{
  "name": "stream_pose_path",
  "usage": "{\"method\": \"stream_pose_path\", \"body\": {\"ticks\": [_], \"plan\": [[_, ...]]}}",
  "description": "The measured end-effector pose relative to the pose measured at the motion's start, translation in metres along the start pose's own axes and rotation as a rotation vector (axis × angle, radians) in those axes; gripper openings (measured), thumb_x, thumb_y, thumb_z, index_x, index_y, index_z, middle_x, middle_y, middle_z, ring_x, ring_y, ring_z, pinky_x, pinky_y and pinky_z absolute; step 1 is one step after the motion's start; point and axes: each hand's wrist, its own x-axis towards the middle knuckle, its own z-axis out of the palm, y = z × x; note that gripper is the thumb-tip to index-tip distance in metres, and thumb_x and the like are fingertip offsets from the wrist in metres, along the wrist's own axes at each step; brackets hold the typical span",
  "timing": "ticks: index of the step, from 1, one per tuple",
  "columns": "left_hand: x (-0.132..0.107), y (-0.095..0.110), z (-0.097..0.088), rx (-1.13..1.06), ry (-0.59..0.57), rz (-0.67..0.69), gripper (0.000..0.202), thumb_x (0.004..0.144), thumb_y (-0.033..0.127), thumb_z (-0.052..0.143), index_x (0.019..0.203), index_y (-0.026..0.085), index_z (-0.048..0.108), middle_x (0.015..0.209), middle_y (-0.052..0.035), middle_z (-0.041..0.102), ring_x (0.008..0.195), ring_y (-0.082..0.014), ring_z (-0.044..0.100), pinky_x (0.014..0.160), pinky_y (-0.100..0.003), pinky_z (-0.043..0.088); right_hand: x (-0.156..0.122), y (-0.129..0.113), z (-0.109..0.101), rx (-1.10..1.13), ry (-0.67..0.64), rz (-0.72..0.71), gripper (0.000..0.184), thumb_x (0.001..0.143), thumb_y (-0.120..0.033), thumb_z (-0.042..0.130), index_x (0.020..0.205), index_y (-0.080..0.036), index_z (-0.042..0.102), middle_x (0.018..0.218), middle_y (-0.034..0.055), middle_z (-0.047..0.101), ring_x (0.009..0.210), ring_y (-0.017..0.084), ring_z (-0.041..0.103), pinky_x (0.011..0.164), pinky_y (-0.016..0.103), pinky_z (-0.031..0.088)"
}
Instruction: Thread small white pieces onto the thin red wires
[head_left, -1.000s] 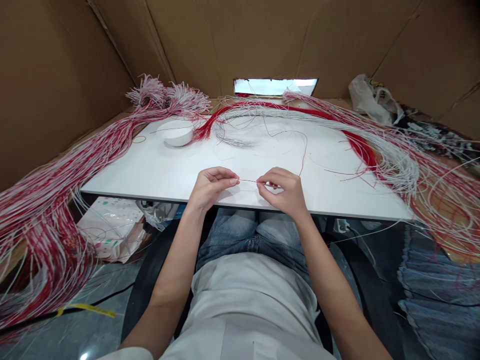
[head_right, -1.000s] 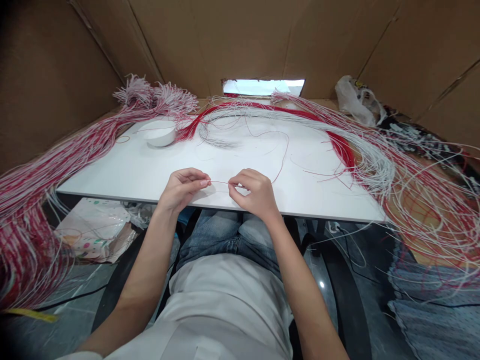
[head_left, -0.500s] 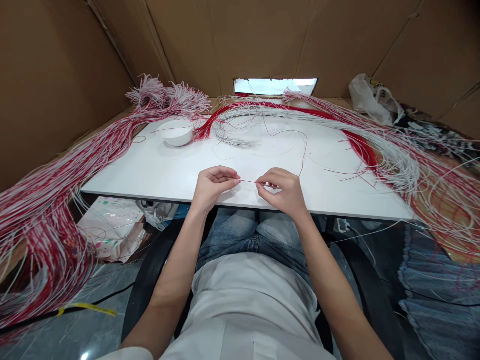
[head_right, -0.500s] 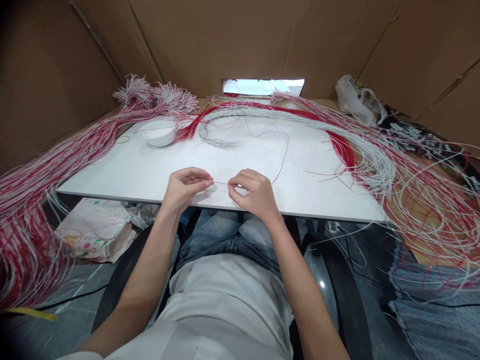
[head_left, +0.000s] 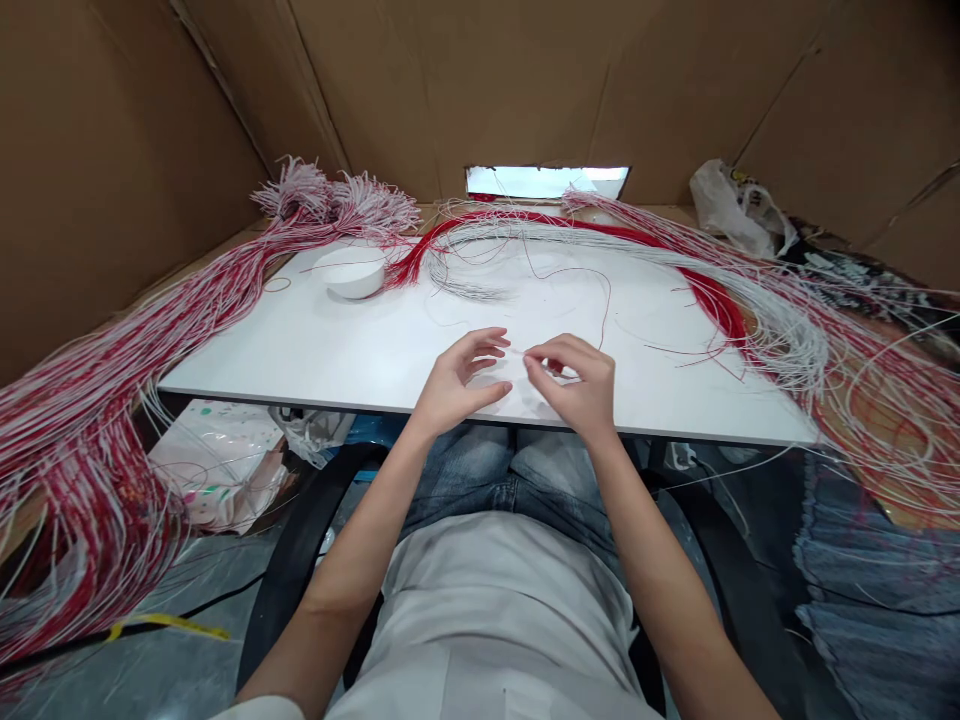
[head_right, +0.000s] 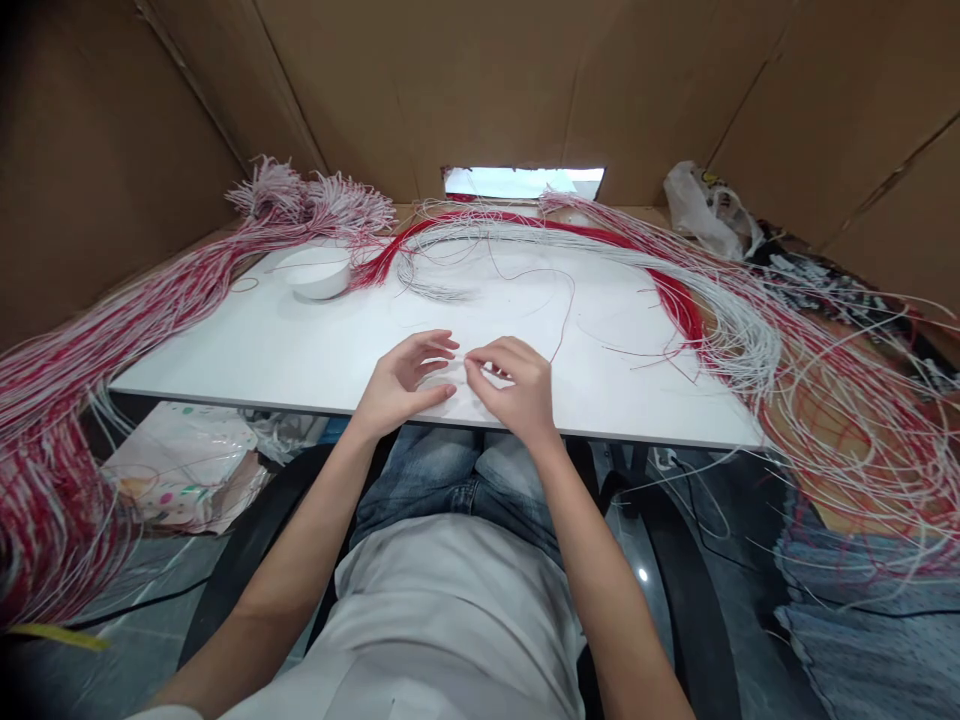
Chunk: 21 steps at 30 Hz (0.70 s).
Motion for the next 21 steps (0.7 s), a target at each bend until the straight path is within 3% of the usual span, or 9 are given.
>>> {"method": "stream_pose_path", "body": {"ticks": [3,5,12,17,21], "plan": [[0.007,-0.002,0.006,0.342,-0.002,-0.001,0.042,0.073,0.014,0.062,0.115,0.017,0.060,0.109,-0.0089,0.060,0.095,-0.0182,0.059,0.088,-0.031,0.048,-0.001,0.003,-0.002,0.017,0.256,0.159,0.009,0.081,-0.023,0.060,0.078,-0.020,0.068,0.072,0.0028,0.065,0.065,0.015,0.058,0.055,0.028,0.046],[0.012,-0.003,0.012,0.562,-0.005,-0.001,0.036,0.077,0.012,0.056,0.112,0.015,0.063,0.101,-0.0089,0.060,0.087,-0.0183,0.059,0.084,-0.032,0.048,-0.001,0.006,-0.002,0.039,0.347,0.227,0.010,0.081,-0.026,0.061,0.077,-0.019,0.067,0.073,0.0031,0.065,0.067,0.015,0.059,0.053,0.026,0.046],[0.033,0.001,0.041,0.996,-0.060,-0.004,0.029,0.086,0.021,0.050,0.107,0.018,0.070,0.092,-0.0103,0.060,0.086,-0.0258,0.060,0.072,-0.035,0.045,0.000,0.010,-0.002,0.086,0.356,0.288,0.010,0.080,-0.027,0.063,0.077,-0.018,0.068,0.073,0.0031,0.065,0.067,0.014,0.060,0.052,0.024,0.045],[0.042,0.002,0.049,1.001,-0.039,-0.026,0.025,0.084,0.016,0.049,0.083,0.014,0.074,0.087,-0.0127,0.064,0.077,-0.0261,0.062,0.064,-0.035,0.044,0.000,0.007,-0.003,0.107,0.312,0.306,0.008,0.078,-0.024,0.064,0.076,-0.018,0.068,0.072,0.0023,0.065,0.066,0.014,0.059,0.052,0.024,0.044],[0.033,-0.002,0.032,0.649,0.064,-0.042,0.017,0.079,0.016,0.058,0.078,0.014,0.075,0.081,-0.0110,0.071,0.076,-0.0242,0.064,0.071,-0.035,0.047,0.000,0.006,-0.003,0.099,0.269,0.281,0.007,0.078,-0.023,0.063,0.075,-0.019,0.068,0.072,0.0021,0.065,0.067,0.014,0.059,0.053,0.025,0.045]]}}
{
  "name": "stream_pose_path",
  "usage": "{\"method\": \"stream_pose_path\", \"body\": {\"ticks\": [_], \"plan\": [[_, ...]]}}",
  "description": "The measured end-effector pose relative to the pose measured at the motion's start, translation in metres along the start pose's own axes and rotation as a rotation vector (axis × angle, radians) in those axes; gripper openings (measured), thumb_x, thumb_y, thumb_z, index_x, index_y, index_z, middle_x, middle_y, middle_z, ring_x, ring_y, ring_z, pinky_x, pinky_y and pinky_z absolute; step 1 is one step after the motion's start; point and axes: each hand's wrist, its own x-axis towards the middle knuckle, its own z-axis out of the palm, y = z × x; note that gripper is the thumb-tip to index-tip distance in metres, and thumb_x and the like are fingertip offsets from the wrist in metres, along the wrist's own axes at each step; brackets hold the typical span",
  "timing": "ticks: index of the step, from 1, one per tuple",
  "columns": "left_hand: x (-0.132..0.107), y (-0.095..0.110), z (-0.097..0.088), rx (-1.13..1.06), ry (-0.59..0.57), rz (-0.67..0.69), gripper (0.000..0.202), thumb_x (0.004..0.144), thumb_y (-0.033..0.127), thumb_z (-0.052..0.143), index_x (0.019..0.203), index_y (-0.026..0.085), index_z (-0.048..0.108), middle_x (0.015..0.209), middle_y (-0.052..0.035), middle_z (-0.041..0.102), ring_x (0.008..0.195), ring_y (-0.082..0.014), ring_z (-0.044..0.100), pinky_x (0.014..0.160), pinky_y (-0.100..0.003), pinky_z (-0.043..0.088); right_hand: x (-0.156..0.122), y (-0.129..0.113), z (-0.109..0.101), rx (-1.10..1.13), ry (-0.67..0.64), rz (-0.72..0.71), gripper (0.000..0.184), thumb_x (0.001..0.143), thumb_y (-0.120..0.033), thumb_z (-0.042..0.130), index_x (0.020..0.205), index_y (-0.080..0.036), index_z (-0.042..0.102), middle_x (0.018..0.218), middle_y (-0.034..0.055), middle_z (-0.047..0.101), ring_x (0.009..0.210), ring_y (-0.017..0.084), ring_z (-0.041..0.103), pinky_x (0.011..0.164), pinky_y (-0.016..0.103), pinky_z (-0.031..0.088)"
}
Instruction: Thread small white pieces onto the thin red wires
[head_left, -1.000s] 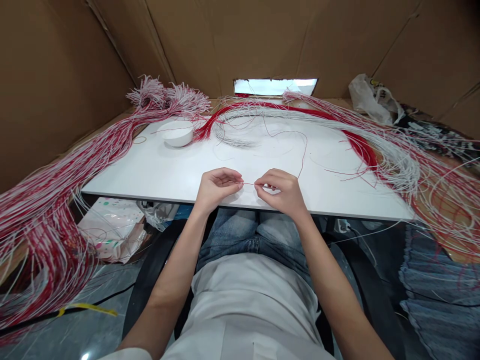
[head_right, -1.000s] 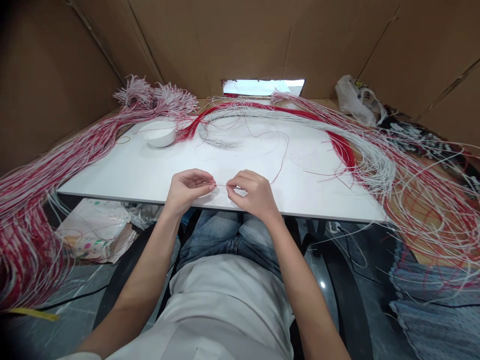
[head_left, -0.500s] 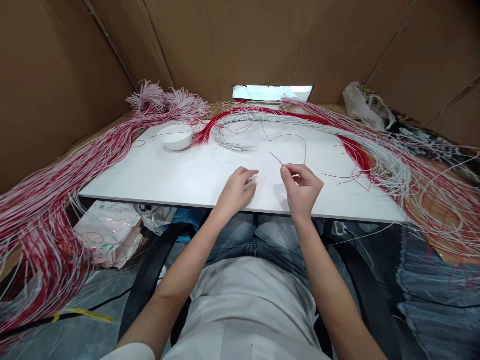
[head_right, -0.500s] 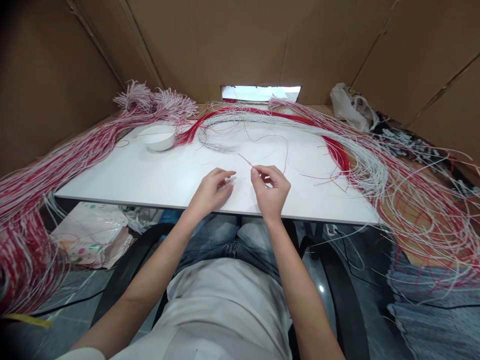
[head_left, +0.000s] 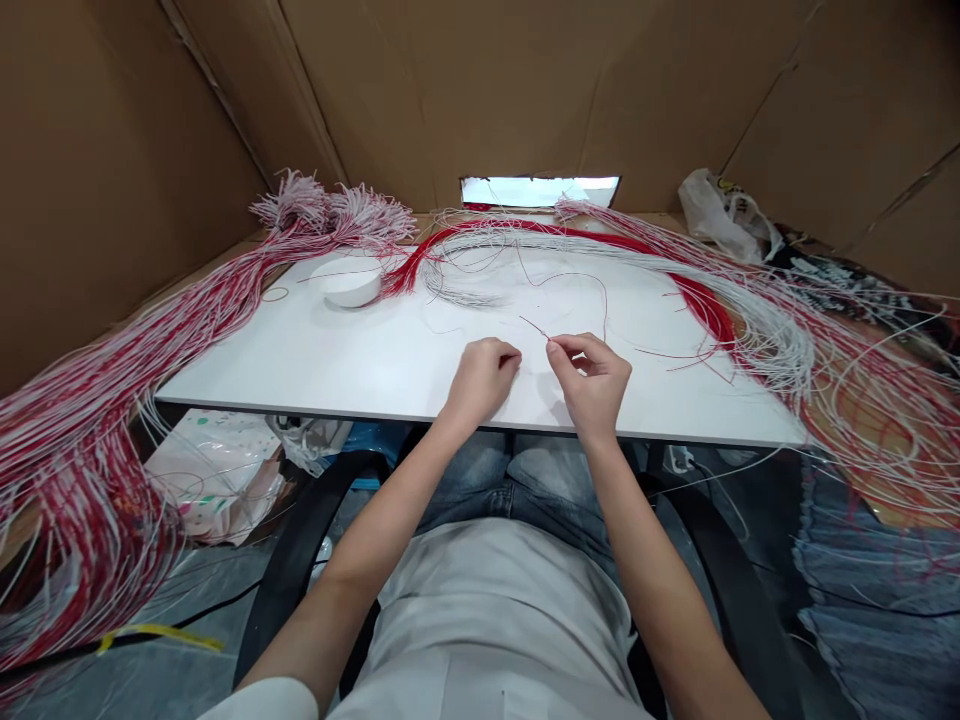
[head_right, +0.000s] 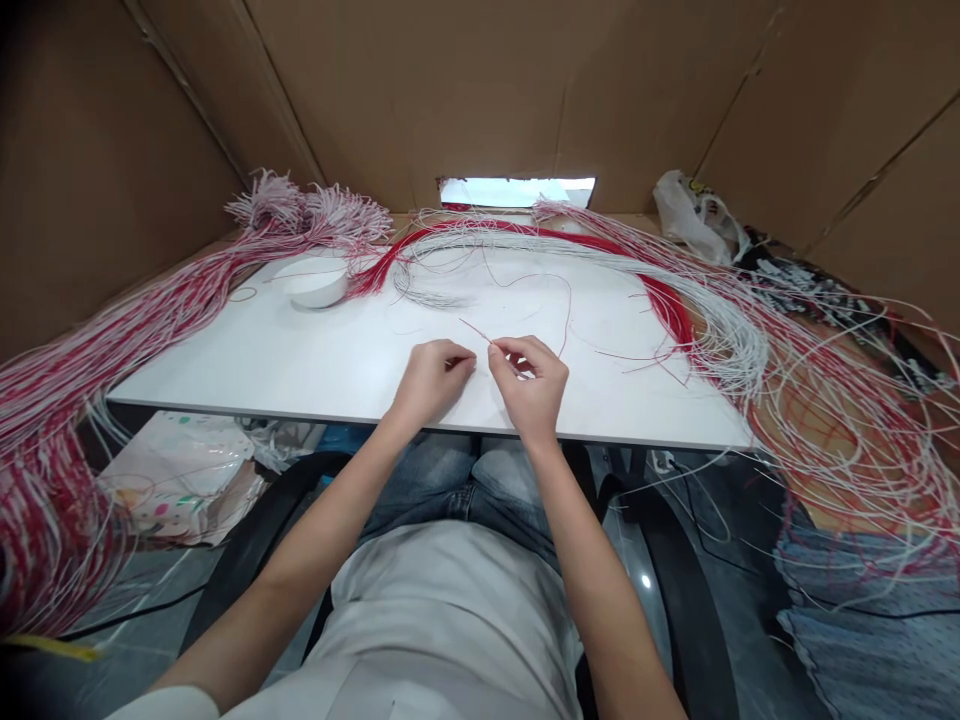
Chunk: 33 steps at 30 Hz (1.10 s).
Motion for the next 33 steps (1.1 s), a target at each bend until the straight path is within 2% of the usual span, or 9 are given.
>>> {"method": "stream_pose_path", "body": {"ticks": [2,4,6,9,17,33], "plan": [[-0.008,-0.010,-0.011,-0.321,0.017,-0.155,0.011,0.073,0.020,0.067,0.078,0.015,0.075,0.076,-0.0086,0.073,0.070,-0.0216,0.065,0.068,-0.033,0.050,0.000,-0.001,0.000,-0.009,-0.046,-0.037,0.007,0.078,-0.021,0.063,0.075,-0.019,0.068,0.071,0.0018,0.065,0.066,0.014,0.058,0.053,0.025,0.045],[-0.016,-0.019,-0.024,-0.629,0.033,-0.279,0.017,0.064,0.025,0.077,0.078,0.015,0.075,0.073,-0.0067,0.073,0.066,-0.0191,0.065,0.066,-0.031,0.051,-0.001,-0.002,0.001,-0.024,-0.111,-0.091,0.007,0.078,-0.020,0.062,0.074,-0.019,0.068,0.070,0.0017,0.065,0.063,0.014,0.057,0.053,0.026,0.044],[-0.024,-0.023,-0.033,-0.847,0.076,-0.324,0.024,0.056,0.025,0.083,0.076,0.015,0.075,0.072,-0.0056,0.074,0.066,-0.0169,0.066,0.068,-0.029,0.052,-0.001,-0.004,0.002,-0.040,-0.193,-0.155,0.008,0.078,-0.018,0.061,0.074,-0.019,0.068,0.068,0.0017,0.064,0.061,0.013,0.055,0.054,0.026,0.044],[-0.033,-0.025,-0.041,-1.004,0.113,-0.322,0.023,0.052,0.020,0.084,0.073,0.015,0.076,0.072,-0.0049,0.074,0.066,-0.0139,0.066,0.072,-0.026,0.053,-0.002,-0.006,0.002,-0.049,-0.308,-0.238,0.009,0.079,-0.016,0.060,0.073,-0.018,0.068,0.067,0.0020,0.064,0.058,0.012,0.052,0.053,0.026,0.042],[-0.036,-0.023,-0.039,-1.057,0.153,-0.310,0.021,0.054,0.015,0.082,0.073,0.015,0.076,0.071,-0.0045,0.075,0.064,-0.0131,0.067,0.072,-0.025,0.053,-0.003,-0.007,0.002,-0.068,-0.398,-0.289,0.011,0.077,-0.014,0.059,0.071,-0.019,0.067,0.066,0.0017,0.064,0.057,0.012,0.051,0.053,0.027,0.042],[-0.038,-0.024,-0.039,-1.064,0.135,-0.254,0.018,0.059,0.018,0.081,0.077,0.015,0.076,0.073,-0.0046,0.075,0.064,-0.0116,0.067,0.069,-0.022,0.054,-0.002,-0.009,0.002,-0.053,-0.411,-0.319,0.011,0.075,-0.011,0.060,0.070,-0.018,0.066,0.065,0.0016,0.064,0.055,0.011,0.050,0.052,0.026,0.042]]}}
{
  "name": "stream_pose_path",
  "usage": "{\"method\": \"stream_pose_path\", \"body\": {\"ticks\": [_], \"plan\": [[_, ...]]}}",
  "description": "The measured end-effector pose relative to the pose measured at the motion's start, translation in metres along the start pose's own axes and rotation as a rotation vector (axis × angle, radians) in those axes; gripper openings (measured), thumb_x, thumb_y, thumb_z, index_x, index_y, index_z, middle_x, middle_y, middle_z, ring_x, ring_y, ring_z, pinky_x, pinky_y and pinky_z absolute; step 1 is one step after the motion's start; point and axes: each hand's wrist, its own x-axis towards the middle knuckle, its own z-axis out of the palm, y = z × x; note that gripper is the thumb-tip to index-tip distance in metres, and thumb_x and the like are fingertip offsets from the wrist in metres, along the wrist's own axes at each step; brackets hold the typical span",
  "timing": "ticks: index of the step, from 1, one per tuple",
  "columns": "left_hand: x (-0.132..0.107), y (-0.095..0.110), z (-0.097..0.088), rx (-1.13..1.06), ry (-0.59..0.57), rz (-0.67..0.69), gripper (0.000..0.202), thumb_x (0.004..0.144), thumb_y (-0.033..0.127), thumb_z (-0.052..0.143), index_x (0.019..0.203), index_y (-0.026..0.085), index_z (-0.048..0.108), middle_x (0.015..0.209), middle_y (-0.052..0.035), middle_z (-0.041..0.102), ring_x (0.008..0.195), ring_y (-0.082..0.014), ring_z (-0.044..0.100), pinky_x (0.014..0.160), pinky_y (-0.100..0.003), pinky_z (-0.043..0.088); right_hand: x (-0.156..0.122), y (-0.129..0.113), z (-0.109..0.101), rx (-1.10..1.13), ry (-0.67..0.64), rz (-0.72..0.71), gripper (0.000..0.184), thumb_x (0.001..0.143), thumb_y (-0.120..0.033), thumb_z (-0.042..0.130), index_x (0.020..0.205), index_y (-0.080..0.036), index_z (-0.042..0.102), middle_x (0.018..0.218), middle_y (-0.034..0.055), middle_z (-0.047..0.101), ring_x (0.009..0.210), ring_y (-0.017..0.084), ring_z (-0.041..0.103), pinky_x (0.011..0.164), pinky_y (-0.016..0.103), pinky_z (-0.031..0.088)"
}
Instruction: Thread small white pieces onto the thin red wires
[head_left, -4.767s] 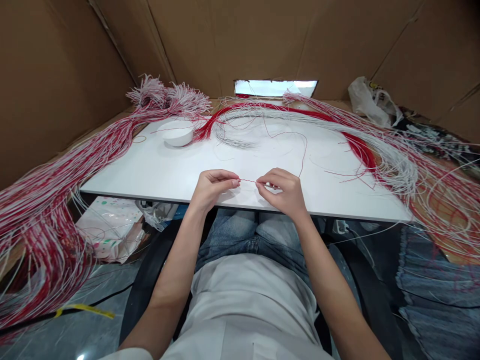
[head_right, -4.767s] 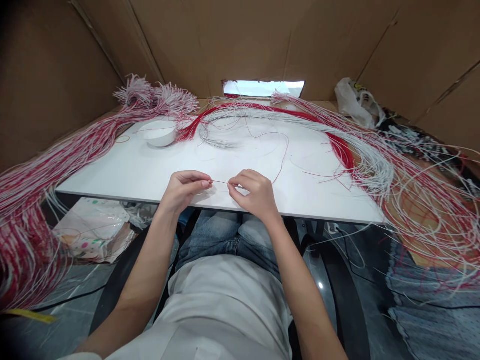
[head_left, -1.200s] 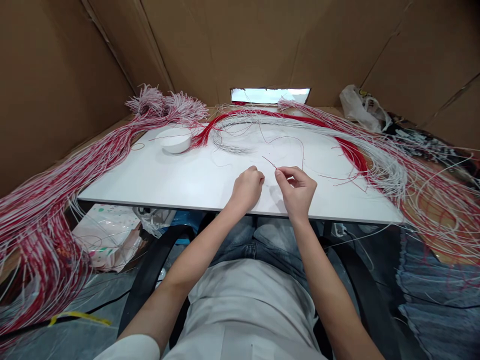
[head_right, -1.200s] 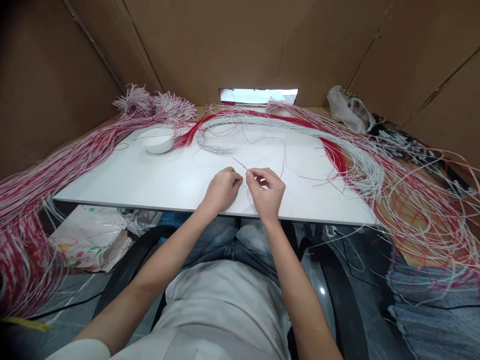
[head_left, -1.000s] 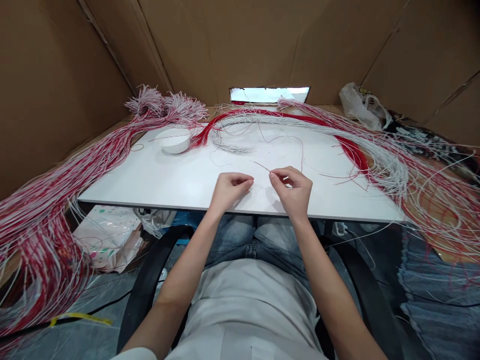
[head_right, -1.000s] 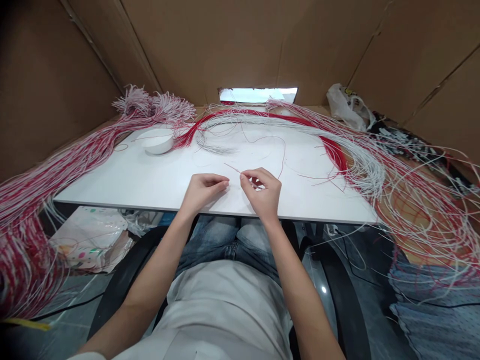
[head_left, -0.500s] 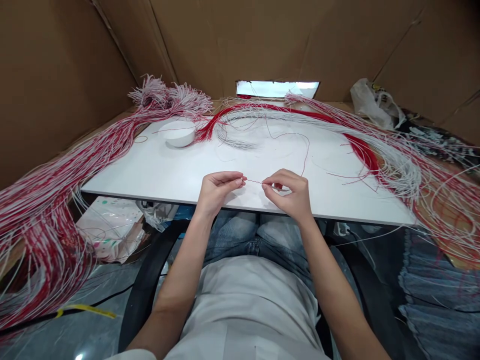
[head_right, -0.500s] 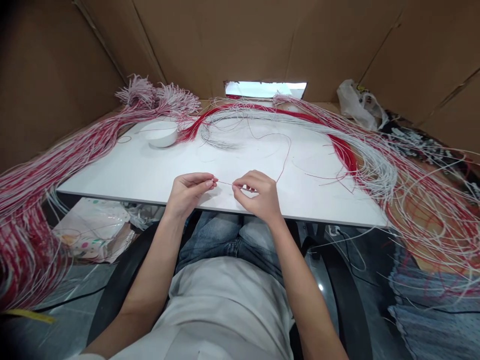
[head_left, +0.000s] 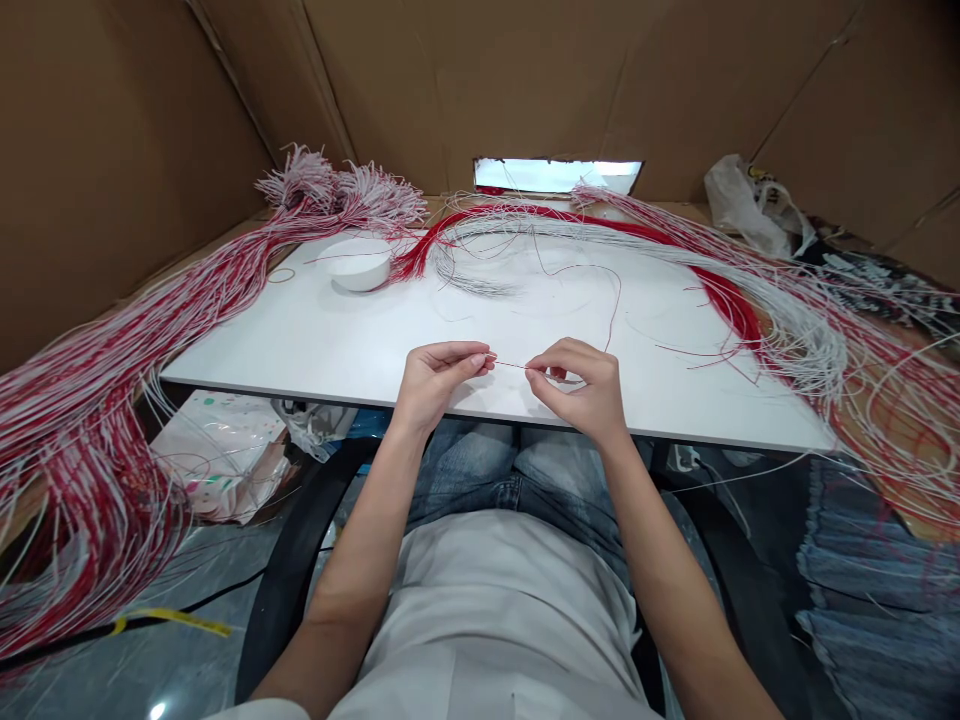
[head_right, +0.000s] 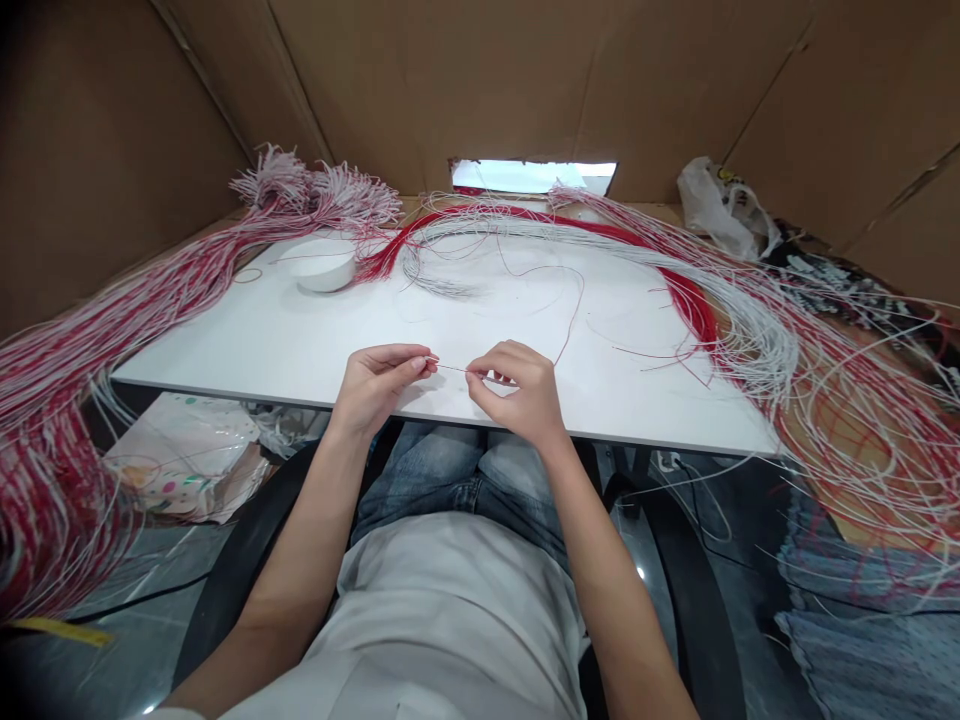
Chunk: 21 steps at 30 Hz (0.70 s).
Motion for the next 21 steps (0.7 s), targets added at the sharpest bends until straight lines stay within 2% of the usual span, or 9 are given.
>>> {"method": "stream_pose_path", "body": {"ticks": [21], "plan": [[0.0000,-0.0007,-0.0015,0.053,-0.028,-0.005,0.017,0.061,0.021,0.081,0.077,0.016,0.076,0.074,-0.0040,0.075,0.066,-0.0120,0.068,0.070,-0.021,0.055,-0.0010,0.0032,0.0010,-0.036,-0.014,0.042,0.011,0.075,-0.013,0.058,0.068,-0.019,0.066,0.064,0.0009,0.063,0.055,0.011,0.048,0.053,0.026,0.041]]}}
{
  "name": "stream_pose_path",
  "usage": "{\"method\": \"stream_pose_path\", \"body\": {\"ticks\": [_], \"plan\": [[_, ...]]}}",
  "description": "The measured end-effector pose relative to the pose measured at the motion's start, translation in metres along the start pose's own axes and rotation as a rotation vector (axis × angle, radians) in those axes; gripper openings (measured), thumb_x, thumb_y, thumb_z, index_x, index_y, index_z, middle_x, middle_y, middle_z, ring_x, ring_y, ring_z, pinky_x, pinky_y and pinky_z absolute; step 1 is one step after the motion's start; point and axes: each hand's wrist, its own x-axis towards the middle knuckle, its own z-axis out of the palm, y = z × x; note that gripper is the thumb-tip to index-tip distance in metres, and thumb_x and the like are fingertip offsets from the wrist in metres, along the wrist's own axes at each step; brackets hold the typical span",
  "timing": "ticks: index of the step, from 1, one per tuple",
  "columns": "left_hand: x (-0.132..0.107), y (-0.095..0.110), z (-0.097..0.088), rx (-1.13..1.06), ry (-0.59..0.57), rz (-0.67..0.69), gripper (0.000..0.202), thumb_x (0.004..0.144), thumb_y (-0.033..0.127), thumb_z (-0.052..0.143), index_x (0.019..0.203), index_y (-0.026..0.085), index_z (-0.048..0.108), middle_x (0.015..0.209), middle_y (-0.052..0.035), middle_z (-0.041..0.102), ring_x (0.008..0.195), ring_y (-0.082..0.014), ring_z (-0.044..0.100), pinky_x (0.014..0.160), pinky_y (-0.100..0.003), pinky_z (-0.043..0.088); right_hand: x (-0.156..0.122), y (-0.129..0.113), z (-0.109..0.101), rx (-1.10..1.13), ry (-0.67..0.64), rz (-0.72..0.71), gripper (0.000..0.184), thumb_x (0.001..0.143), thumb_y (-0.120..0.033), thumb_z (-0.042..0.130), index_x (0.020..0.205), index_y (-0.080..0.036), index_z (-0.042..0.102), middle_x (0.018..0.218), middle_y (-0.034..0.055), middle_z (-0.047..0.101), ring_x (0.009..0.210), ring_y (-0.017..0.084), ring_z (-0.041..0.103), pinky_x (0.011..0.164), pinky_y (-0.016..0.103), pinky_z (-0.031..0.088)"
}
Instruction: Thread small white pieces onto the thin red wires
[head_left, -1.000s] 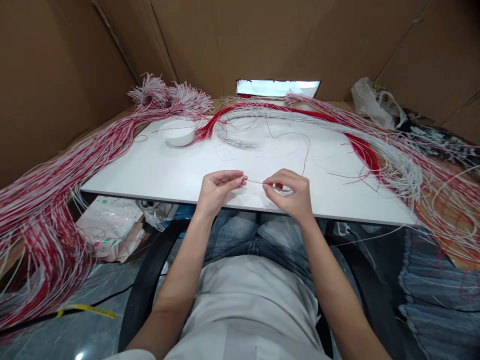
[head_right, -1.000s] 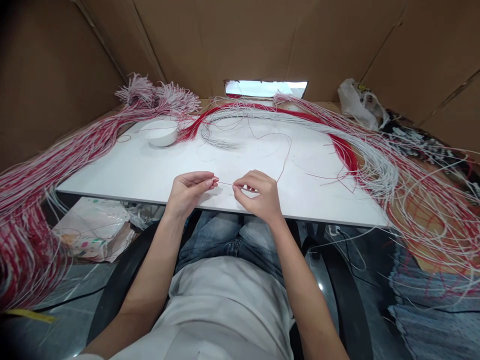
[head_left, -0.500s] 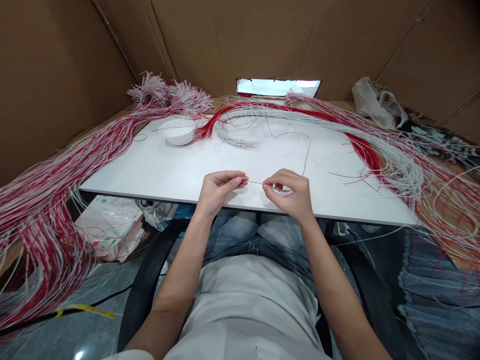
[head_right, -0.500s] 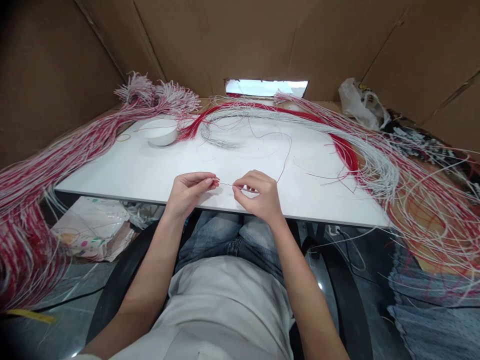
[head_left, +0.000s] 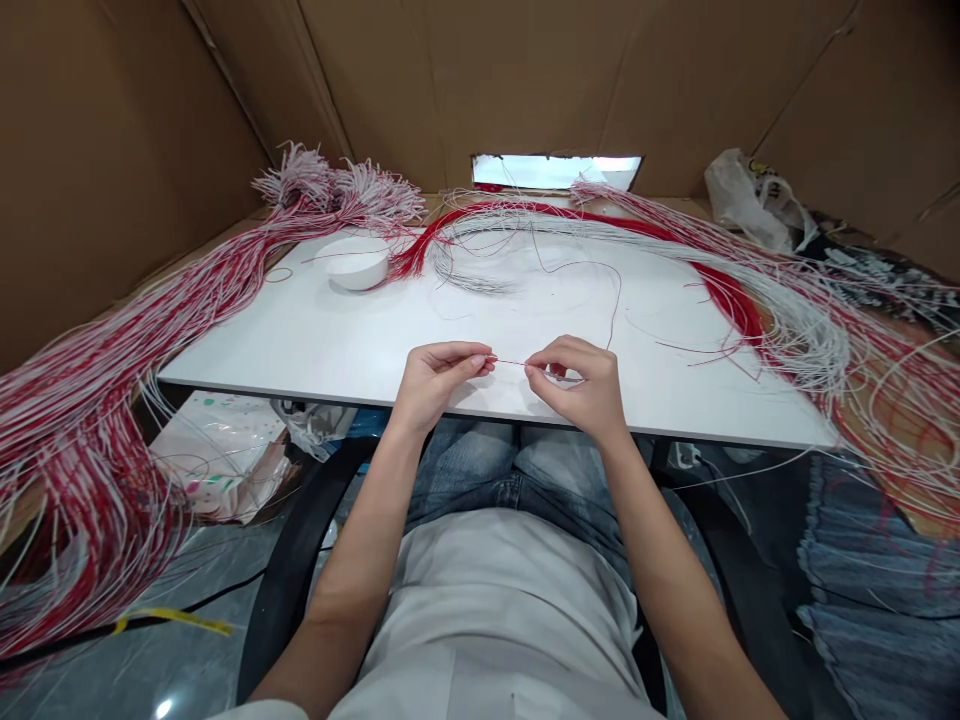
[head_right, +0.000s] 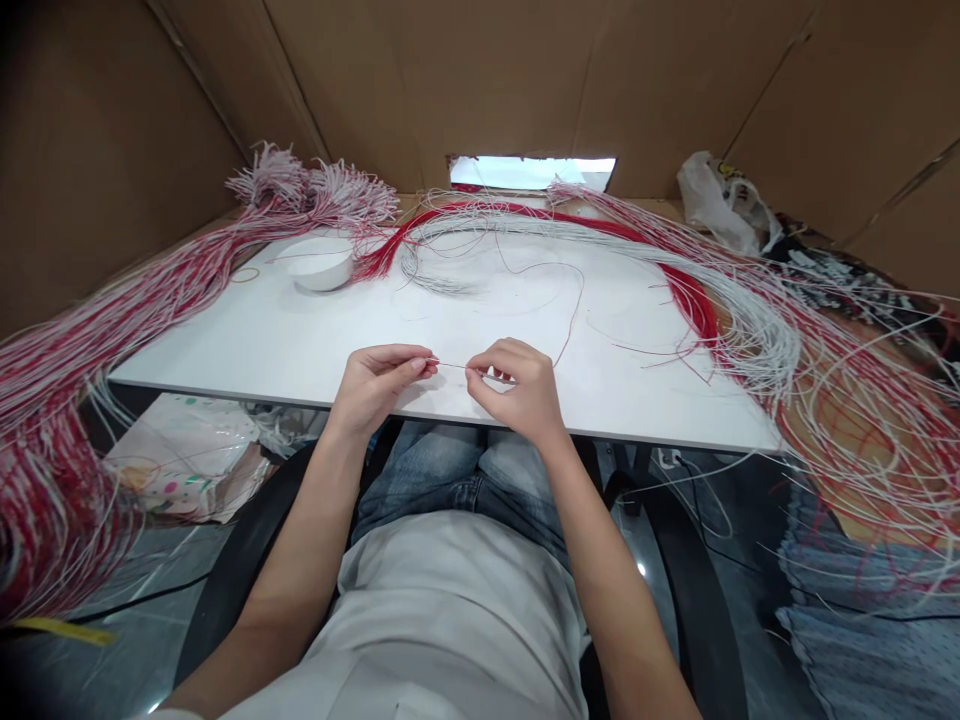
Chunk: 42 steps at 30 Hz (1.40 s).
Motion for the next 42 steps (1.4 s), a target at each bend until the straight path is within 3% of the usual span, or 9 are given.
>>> {"method": "stream_pose_path", "body": {"ticks": [9,36,42], "plan": [[-0.0001,-0.0002,-0.0011,0.066,0.029,-0.020,0.021,0.059,0.025,0.082,0.076,0.015,0.076,0.076,-0.0070,0.075,0.069,-0.0176,0.070,0.074,-0.029,0.056,0.0009,-0.0014,-0.0004,-0.004,0.013,0.019,0.012,0.076,-0.014,0.058,0.068,-0.019,0.065,0.064,0.0011,0.063,0.054,0.012,0.048,0.053,0.027,0.041],[0.0000,-0.0016,-0.0023,0.092,0.009,-0.011,0.019,0.062,0.024,0.080,0.078,0.015,0.076,0.076,-0.0070,0.075,0.071,-0.0189,0.071,0.076,-0.030,0.057,0.0002,0.0000,0.0001,-0.006,0.022,0.032,0.012,0.076,-0.016,0.058,0.067,-0.019,0.065,0.063,0.0011,0.062,0.055,0.012,0.048,0.053,0.027,0.041],[-0.0011,-0.0005,-0.0019,0.074,-0.019,-0.004,0.015,0.063,0.021,0.079,0.077,0.016,0.076,0.072,-0.0048,0.075,0.068,-0.0158,0.070,0.073,-0.026,0.056,-0.0003,0.0003,0.0003,0.000,0.025,0.032,0.012,0.076,-0.014,0.058,0.067,-0.019,0.065,0.063,0.0012,0.062,0.055,0.012,0.048,0.053,0.027,0.041]]}}
